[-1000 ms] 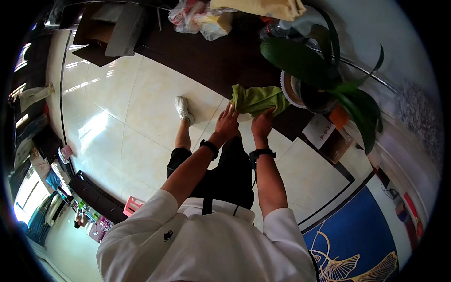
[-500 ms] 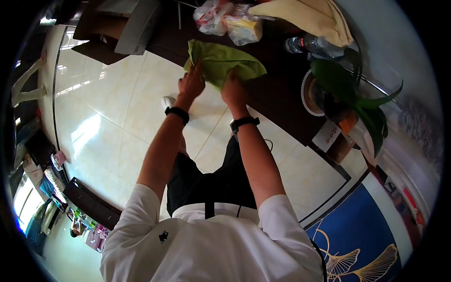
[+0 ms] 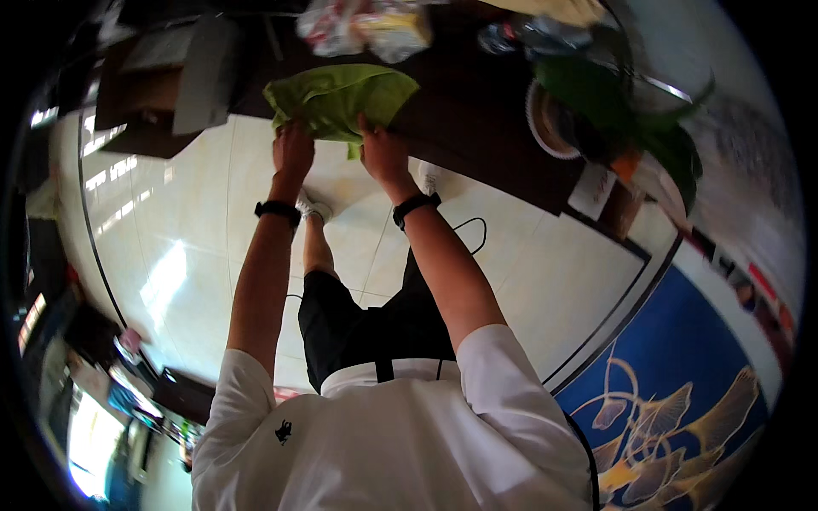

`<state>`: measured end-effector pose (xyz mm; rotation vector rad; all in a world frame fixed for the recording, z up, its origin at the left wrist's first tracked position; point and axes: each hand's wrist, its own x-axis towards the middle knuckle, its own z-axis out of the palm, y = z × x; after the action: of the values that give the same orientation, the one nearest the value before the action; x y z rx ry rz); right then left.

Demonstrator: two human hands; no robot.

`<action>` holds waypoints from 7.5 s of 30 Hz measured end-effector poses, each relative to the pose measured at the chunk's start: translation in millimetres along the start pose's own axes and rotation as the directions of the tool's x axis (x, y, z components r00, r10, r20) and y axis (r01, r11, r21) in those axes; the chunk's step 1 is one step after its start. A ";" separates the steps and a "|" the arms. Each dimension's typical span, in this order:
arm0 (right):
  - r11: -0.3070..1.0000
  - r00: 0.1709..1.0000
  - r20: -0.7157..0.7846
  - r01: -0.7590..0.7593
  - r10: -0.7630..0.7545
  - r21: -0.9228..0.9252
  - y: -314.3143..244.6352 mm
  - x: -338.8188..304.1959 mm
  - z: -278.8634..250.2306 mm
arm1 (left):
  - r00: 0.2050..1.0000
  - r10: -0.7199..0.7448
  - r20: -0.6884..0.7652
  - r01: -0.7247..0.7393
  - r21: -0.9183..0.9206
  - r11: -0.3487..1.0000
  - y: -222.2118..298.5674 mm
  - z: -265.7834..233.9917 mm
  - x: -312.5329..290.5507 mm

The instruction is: The person wipes a table, a white surface near a wall, a plant pot, and the headboard of a bed with a cloth.

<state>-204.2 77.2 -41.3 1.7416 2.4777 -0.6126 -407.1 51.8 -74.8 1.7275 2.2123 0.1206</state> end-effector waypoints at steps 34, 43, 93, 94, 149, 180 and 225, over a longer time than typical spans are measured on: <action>0.956 0.956 0.025 -0.292 0.291 0.038 167.7 -104.2 -6.6 | 0.489 -0.241 0.838 0.805 -0.328 0.494 215.8 71.9 -0.3; 0.819 0.942 0.221 -0.329 0.251 0.470 102.7 -60.7 -37.6 | 0.977 0.168 0.127 -0.099 -0.426 0.899 97.1 39.8 10.6; 0.588 0.920 0.123 -0.336 0.372 0.736 367.3 -247.3 -33.7 | 0.646 0.529 0.551 -0.643 0.019 0.765 411.5 122.7 -92.6; 0.615 0.918 0.168 -0.367 0.358 0.698 370.4 -251.5 -49.0 | 0.635 0.542 0.551 -0.672 0.047 0.739 424.0 121.3 -103.9; 0.773 0.922 -0.070 -0.276 0.381 0.571 353.6 -192.1 -41.0 | 0.955 0.266 0.133 -0.209 -0.337 0.918 378.3 98.0 -108.8; 0.800 0.562 -0.698 0.103 0.443 0.591 316.3 -136.2 -196.4 | 0.939 0.303 0.164 -0.222 -0.383 0.897 423.5 108.0 -127.7; 0.930 0.991 -0.090 -0.059 0.098 0.364 299.9 -192.5 -30.7 | 0.794 0.578 0.191 -0.545 -0.201 0.814 367.3 129.5 -119.7</action>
<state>145.4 1.9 -48.6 2.0330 2.4699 -1.0513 -1.2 15.8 -74.4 2.1386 1.4223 0.1812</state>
